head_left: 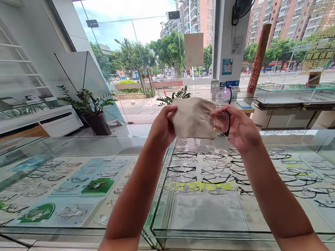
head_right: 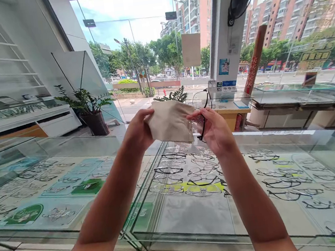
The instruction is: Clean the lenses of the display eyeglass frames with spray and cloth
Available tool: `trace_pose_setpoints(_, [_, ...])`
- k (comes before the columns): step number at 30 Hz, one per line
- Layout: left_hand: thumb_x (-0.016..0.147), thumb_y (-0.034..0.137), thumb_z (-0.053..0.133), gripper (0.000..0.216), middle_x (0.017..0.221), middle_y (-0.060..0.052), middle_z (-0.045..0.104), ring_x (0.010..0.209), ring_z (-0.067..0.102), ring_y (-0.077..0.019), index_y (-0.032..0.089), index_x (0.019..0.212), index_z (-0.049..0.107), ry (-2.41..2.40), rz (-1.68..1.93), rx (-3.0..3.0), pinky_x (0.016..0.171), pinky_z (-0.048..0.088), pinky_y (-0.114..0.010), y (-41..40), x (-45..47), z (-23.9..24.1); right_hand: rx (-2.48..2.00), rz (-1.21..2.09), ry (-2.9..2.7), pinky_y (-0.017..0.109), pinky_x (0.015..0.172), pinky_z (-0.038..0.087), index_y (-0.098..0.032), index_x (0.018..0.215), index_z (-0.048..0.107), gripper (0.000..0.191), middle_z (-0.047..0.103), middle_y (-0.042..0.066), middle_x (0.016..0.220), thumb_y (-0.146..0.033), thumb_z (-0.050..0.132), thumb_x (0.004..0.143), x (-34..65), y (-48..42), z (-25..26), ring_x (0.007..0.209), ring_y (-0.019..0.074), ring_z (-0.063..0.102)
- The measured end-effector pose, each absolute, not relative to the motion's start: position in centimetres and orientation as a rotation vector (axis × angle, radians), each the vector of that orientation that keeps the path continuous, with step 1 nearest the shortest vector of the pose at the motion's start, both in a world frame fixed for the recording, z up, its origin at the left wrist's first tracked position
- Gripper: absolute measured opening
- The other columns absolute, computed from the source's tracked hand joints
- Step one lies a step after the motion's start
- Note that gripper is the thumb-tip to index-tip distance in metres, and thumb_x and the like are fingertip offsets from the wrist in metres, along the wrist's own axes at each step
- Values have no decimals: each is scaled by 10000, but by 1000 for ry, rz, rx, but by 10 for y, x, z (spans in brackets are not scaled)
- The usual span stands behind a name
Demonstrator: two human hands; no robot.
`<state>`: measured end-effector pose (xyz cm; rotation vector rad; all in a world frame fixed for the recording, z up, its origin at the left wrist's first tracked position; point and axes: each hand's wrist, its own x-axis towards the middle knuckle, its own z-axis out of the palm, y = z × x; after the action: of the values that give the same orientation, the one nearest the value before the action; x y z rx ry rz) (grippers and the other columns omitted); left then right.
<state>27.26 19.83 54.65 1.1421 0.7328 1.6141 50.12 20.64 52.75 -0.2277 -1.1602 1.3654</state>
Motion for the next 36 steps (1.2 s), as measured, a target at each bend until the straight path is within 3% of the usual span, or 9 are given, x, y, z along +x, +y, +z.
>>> trace_pose_setpoints(3, [780,425,703,486,1008,-85,811,1030,805,-309,154,1184,704,671,1617,1108,871,691,-392,199,285,540,-211,1392,-1130,307,782,631,-272,849,756,196,798,-16,915,-431,870,847,504,202,529,1006,196,795])
trace_pose_setpoints(5, [790,426,714,483,1004,-74,808,1020,801,-299,162,1194,699,645,1616,1146,854,684,-375,198,288,536,-208,1382,-1144,306,801,633,-275,855,758,195,803,-12,921,-439,864,855,505,199,530,1002,192,796])
trace_pose_setpoints(8, [782,385,738,414,900,-19,772,827,772,-221,189,1143,686,647,1603,1177,687,630,-285,198,286,533,-206,1350,-1179,318,907,638,-278,858,768,191,814,-7,933,-448,852,877,507,197,531,999,184,794])
trace_pose_setpoints(12, [772,344,780,269,686,57,640,539,575,-102,212,963,643,649,1487,1221,496,437,-195,208,271,529,-226,1290,-1221,331,991,626,-270,855,772,193,812,-1,919,-441,850,897,511,200,533,993,183,788])
trace_pose_setpoints(17, [786,504,831,393,851,-45,767,712,679,-165,185,973,697,666,1208,1473,641,519,-260,220,259,521,-309,1343,-1397,327,874,631,-234,849,757,238,807,41,917,-434,884,869,516,204,531,936,204,769])
trace_pose_setpoints(21, [874,538,844,414,921,-76,761,828,668,-180,142,983,792,682,1008,1753,762,502,-293,212,269,519,-300,1463,-1585,333,890,617,-223,863,747,249,796,53,894,-427,888,880,516,204,528,925,210,751])
trace_pose_setpoints(26, [854,460,923,381,925,-54,760,819,648,-160,154,1059,830,614,823,1746,740,467,-264,200,279,519,-286,1499,-1629,326,879,612,-236,878,746,219,768,28,870,-407,879,903,514,204,525,850,189,712])
trace_pose_setpoints(36, [793,343,985,371,927,-73,768,758,693,-142,134,1037,798,523,998,1471,662,525,-218,199,282,520,-313,1466,-1548,323,902,617,-227,856,731,260,761,24,871,-411,915,849,510,203,527,862,184,727])
